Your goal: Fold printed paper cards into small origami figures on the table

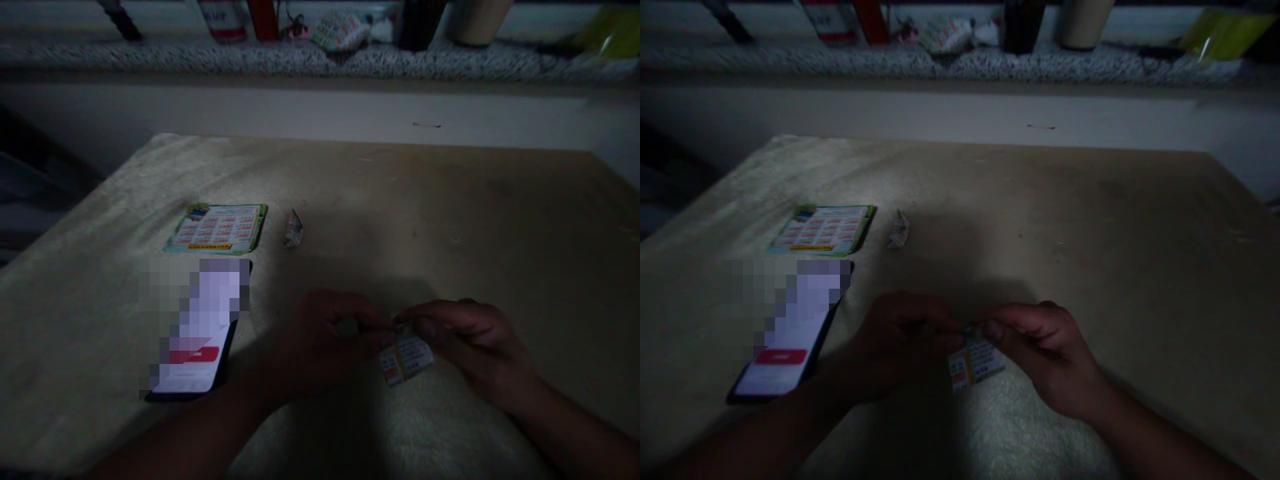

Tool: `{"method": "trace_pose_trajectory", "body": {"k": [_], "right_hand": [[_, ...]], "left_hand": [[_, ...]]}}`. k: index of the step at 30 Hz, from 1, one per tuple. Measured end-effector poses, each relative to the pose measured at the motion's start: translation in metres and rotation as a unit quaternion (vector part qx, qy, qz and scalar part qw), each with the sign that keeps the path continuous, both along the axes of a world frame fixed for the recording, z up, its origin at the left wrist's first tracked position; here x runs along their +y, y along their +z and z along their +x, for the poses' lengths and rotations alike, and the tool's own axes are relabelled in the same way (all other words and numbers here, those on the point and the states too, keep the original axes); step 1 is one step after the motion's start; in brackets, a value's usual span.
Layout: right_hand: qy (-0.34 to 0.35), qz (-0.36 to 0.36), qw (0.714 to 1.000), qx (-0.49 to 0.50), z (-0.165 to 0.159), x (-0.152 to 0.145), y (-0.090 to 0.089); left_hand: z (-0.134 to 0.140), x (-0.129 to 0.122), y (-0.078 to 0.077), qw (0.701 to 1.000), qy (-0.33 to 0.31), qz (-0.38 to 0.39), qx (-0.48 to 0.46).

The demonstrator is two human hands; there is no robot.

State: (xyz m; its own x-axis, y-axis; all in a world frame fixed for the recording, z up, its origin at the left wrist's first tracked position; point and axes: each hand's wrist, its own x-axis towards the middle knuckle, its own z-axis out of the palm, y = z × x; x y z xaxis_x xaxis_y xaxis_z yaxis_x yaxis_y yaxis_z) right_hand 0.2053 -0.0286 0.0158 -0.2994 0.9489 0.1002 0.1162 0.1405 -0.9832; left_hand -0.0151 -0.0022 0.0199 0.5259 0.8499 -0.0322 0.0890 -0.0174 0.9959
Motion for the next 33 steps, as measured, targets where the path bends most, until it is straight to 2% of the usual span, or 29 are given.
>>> {"method": "trace_pose_trajectory", "body": {"k": [9,16,26,29,33], "right_hand": [[-0.035,0.022,0.999,0.003,0.001,0.003,-0.003],[0.008,0.026,0.996,-0.080,-0.002,0.004,-0.011],[0.054,-0.103,0.993,-0.002,0.002,0.002,-0.009],[0.038,-0.118,0.992,0.003,0.001,0.003,-0.008],[0.015,-0.099,0.995,0.031,-0.002,0.004,-0.006]], "left_hand": [[0.002,0.000,-0.006,0.999,0.042,-0.024,-0.019],[0.005,-0.002,-0.011,0.997,-0.003,-0.073,-0.029],[0.006,0.002,-0.013,0.973,-0.018,-0.195,-0.124],[0.006,0.003,-0.014,0.976,0.000,-0.184,-0.118],[0.006,-0.001,-0.014,0.994,0.066,-0.075,-0.047]]}}
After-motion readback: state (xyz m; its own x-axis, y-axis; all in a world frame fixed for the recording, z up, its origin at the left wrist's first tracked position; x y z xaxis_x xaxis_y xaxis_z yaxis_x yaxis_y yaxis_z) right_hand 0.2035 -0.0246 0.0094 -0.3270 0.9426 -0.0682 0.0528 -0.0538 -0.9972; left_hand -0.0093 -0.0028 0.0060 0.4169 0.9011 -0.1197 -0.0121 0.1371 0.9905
